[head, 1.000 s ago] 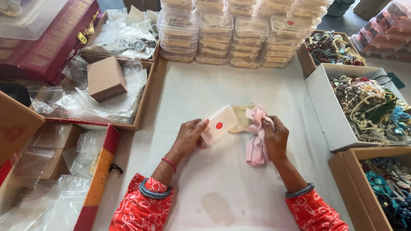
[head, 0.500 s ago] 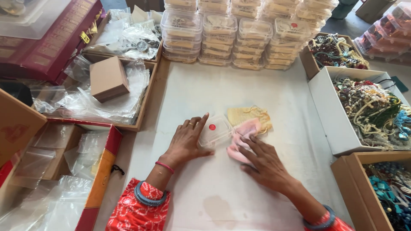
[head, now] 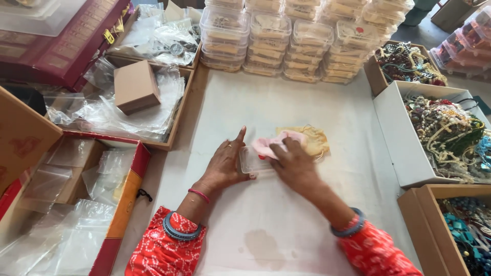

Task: The person places a small jewelry item into a clear plastic bag, then transfers it into a small beige drawstring pouch. They wipe a clear plastic container with a pink cloth, place the pouch inside, and close the container. Finally, they pick up a red beaded necklace from a box.

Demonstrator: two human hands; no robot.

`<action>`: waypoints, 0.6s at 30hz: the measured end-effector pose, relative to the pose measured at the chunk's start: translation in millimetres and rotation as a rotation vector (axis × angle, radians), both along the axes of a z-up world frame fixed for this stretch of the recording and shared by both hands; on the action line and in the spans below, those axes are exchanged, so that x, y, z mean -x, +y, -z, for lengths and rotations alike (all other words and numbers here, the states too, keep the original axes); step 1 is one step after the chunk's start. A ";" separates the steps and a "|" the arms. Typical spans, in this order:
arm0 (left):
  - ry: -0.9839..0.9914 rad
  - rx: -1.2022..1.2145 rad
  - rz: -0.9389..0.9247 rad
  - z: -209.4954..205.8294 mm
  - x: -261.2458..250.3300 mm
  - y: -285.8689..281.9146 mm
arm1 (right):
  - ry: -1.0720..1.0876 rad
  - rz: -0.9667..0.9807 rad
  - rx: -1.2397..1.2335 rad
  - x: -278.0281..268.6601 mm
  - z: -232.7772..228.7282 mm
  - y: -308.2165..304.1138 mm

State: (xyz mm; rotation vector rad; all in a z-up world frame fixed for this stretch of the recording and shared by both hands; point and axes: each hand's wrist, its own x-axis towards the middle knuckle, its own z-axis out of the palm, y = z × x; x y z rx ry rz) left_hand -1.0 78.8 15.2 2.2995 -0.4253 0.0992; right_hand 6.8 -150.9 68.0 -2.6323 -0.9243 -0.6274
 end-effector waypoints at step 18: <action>-0.020 0.047 -0.015 10.4 -0.5 0.0 | -0.016 0.131 0.128 4.2 23.0 17.9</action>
